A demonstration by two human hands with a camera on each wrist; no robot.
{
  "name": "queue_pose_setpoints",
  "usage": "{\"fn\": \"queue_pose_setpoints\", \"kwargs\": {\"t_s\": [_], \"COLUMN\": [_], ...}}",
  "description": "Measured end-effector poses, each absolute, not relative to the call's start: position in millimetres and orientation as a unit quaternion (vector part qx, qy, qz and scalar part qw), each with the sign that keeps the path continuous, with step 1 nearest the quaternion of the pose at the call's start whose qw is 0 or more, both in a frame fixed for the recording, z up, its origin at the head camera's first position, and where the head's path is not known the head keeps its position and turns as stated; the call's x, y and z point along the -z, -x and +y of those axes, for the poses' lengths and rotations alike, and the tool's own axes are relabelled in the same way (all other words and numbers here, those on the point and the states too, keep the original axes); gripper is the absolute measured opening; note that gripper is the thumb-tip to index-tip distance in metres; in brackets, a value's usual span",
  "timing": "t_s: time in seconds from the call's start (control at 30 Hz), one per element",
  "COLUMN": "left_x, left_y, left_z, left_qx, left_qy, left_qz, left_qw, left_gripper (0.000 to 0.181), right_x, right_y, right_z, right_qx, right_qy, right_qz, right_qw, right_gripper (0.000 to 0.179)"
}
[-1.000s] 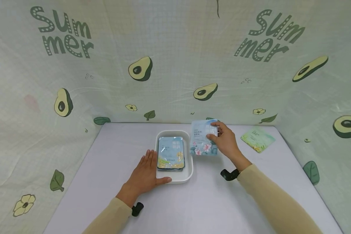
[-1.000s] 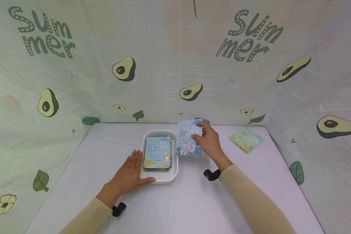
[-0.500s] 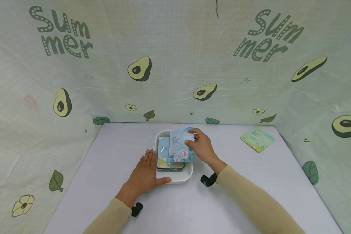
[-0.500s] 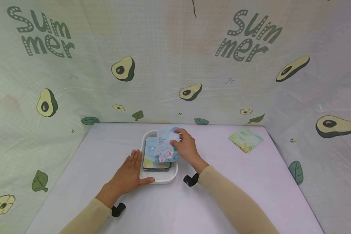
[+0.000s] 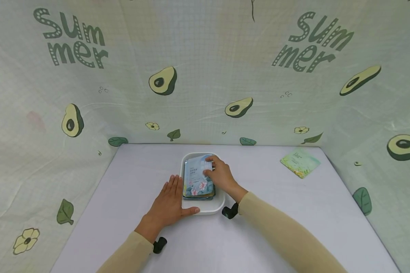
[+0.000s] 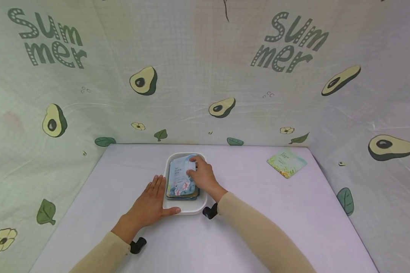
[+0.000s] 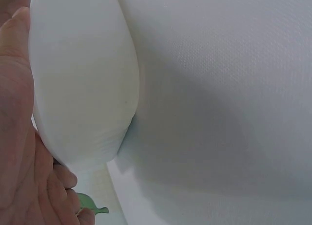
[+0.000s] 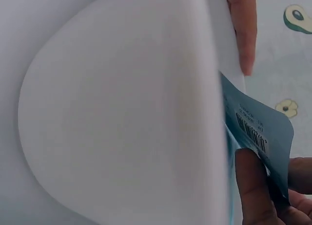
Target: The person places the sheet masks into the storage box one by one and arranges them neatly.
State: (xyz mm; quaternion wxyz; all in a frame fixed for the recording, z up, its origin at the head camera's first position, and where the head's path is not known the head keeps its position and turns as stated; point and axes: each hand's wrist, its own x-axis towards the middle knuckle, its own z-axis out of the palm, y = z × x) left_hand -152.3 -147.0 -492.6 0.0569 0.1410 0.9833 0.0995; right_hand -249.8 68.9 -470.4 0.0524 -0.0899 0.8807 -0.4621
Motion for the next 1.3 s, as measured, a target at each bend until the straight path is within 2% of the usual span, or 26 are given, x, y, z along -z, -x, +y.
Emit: {"fn": "queue_pose_setpoints", "kwargs": {"t_s": [0.3,0.97,1.13,1.3], "left_x": [494.0,494.1,494.6,494.8], "left_y": [151.9,153.9,153.7,153.3], "left_z": [-147.7,-147.2,-147.1,-147.2], "left_qx": [-0.101,-0.094,-0.097,-0.103], "left_qy": [-0.145,-0.145,-0.144,-0.14], "left_qz": [0.983,0.984,0.983,0.983], "left_qw": [0.05,0.053,0.056,0.055], "left_gripper": [0.129,0.129,0.129,0.13], "right_x": [474.5,471.5,464.9,461.2], "right_y": [254.7,250.0,246.5,246.4], "right_z": [66.9,65.0,68.1,75.0], "right_qx": [0.363,0.362,0.312,0.291], "right_qy": [0.12,0.134,0.138,0.137], "right_qz": [0.924,0.922,0.94,0.945], "right_qw": [0.032,0.013,-0.013,-0.051], "right_gripper": [0.048,0.051,0.054,0.048]}}
